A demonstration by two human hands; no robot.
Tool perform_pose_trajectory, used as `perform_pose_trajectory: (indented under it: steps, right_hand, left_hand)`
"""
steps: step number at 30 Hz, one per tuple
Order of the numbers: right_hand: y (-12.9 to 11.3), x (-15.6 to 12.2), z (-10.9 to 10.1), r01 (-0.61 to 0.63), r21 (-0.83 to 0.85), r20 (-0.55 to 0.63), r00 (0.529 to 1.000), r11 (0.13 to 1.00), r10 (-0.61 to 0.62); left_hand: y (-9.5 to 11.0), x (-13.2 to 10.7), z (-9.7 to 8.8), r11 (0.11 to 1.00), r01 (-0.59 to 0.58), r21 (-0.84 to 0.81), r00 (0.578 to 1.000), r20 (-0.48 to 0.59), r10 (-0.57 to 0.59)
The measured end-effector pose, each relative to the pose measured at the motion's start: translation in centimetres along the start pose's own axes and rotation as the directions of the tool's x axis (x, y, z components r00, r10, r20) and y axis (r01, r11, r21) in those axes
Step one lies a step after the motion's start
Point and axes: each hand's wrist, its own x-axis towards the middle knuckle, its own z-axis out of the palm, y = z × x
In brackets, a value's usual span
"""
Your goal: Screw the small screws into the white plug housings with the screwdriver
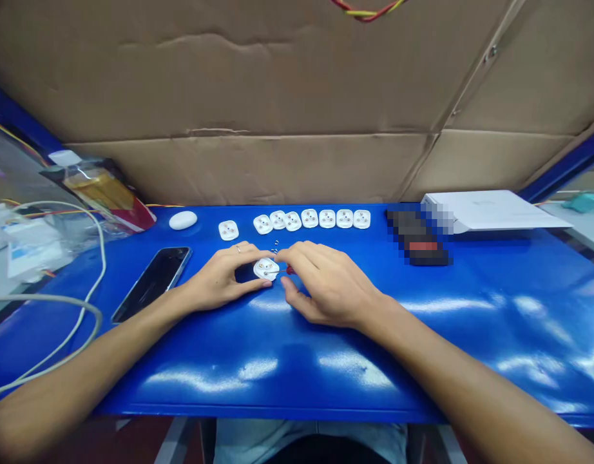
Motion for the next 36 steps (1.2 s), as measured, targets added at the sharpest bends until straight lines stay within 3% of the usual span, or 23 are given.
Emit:
perform_pose_trajectory:
  steps: [4,10,14,17,22,29,36]
  right_hand:
    - [0.23,-0.24,0.19,-0.039,-0.083,0.02,0.999,0.996,0.041]
    - [0.54,-0.21,-0.15,0.048,0.043,0.041,0.998,0.998,-0.05]
    - [0.54,-0.18,-0.3,-0.014,-0.008,0.088,0.996,1.0,0.015]
    - [0.53,-0.17,-0.08,-0.01,-0.055,0.058,0.998,0.998,0.013]
    - [0.27,-0.09,0.02,0.01,0.001,-0.003,1.0,1.0,-0.01]
    - [0.26,-0.28,0.19,-0.111,-0.063,0.02,0.993,0.992,0.113]
    - [-0.17,-0.02,0.4,-0.062,-0.026,-0.029,0.998,0.998,0.061]
  left_hand:
    - [-0.07,-0.04,0.08,1.0,0.003,-0.008,1.0,-0.01,-0.003]
    - [-0.12,-0.09,0.09,1.0,-0.003,-0.018,1.0,-0.023,0.003]
    - [0.04,-0.09,-0.02,1.0,-0.003,-0.031,1.0,-0.019,0.002]
    - [0.12,-0.07,-0.08,0.999,-0.001,-0.034,1.0,-0.018,0.001]
    - [0.12,0.01,-0.11,0.999,-0.016,-0.05,1.0,-0.002,0.016]
    - [0.06,-0.03,-0.05,0.999,-0.021,-0.048,1.0,-0.017,0.02]
    - [-0.03,-0.06,0.01,0.998,-0.028,-0.052,1.0,-0.013,0.027]
